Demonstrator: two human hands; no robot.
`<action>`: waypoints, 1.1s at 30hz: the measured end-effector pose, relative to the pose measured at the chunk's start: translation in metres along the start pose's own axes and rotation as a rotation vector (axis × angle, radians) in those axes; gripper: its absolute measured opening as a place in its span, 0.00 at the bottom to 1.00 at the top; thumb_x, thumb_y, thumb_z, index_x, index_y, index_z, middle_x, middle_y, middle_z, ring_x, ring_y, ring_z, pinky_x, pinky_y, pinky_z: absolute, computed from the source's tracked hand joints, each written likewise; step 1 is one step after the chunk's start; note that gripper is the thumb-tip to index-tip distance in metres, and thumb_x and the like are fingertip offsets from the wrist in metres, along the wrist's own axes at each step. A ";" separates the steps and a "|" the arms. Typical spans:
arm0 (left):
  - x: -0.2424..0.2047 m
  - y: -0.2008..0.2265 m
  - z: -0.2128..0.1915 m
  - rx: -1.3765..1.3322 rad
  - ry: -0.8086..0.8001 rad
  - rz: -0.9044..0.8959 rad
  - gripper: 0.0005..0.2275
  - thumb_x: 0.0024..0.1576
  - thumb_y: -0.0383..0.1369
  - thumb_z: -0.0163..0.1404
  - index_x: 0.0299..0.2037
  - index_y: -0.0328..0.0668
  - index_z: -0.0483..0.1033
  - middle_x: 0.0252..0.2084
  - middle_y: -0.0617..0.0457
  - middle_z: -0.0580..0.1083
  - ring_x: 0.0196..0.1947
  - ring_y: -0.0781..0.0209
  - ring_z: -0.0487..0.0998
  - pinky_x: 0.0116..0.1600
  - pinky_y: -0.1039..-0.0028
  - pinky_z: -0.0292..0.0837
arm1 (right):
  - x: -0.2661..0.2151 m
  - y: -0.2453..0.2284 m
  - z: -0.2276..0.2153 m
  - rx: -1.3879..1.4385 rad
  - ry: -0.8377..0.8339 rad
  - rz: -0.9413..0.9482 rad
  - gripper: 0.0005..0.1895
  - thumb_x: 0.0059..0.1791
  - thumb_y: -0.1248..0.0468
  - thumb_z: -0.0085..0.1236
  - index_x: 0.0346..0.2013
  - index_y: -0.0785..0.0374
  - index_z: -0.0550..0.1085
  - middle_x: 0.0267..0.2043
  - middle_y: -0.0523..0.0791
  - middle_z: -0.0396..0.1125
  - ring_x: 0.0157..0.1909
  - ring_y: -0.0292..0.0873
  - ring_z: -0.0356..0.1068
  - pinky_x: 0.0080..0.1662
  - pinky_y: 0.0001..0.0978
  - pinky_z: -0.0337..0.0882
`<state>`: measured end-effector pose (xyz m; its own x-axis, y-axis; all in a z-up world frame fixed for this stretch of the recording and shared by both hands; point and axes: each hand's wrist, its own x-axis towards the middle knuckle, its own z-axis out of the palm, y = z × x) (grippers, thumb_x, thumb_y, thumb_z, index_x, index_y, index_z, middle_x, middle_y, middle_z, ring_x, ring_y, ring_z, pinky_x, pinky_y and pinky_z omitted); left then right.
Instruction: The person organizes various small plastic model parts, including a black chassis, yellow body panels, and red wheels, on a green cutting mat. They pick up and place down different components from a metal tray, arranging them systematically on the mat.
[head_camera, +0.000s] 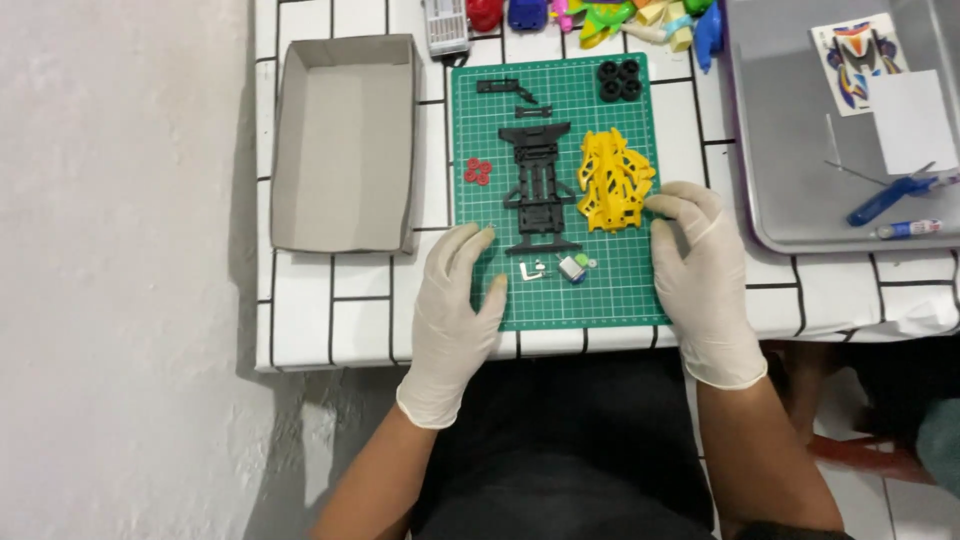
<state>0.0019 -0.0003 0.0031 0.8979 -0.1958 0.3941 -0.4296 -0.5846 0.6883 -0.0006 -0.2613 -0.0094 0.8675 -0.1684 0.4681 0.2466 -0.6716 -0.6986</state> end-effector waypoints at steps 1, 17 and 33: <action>0.001 0.000 0.000 -0.016 -0.009 0.004 0.20 0.57 0.24 0.55 0.60 0.37 0.69 0.58 0.44 0.69 0.67 0.43 0.66 0.71 0.56 0.63 | 0.001 -0.001 -0.001 -0.017 0.004 0.007 0.11 0.52 0.78 0.56 0.48 0.67 0.78 0.53 0.53 0.68 0.60 0.57 0.69 0.63 0.47 0.66; 0.002 -0.009 -0.002 -0.091 0.006 0.066 0.17 0.60 0.28 0.52 0.60 0.36 0.69 0.59 0.44 0.72 0.62 0.48 0.71 0.71 0.59 0.66 | 0.006 -0.009 -0.005 0.074 -0.061 0.117 0.13 0.52 0.75 0.51 0.50 0.63 0.76 0.55 0.48 0.68 0.60 0.48 0.67 0.65 0.40 0.67; 0.133 -0.010 -0.002 0.096 0.113 0.357 0.06 0.60 0.28 0.56 0.46 0.47 0.77 0.39 0.59 0.75 0.48 0.59 0.78 0.59 0.66 0.70 | 0.102 -0.034 -0.004 -0.012 -0.187 -0.078 0.14 0.50 0.75 0.58 0.49 0.66 0.79 0.51 0.52 0.70 0.60 0.54 0.70 0.62 0.48 0.66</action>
<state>0.1255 -0.0190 0.0504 0.6746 -0.3156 0.6673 -0.6978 -0.5675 0.4371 0.0784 -0.2586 0.0638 0.9115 0.0209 0.4108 0.3120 -0.6859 -0.6574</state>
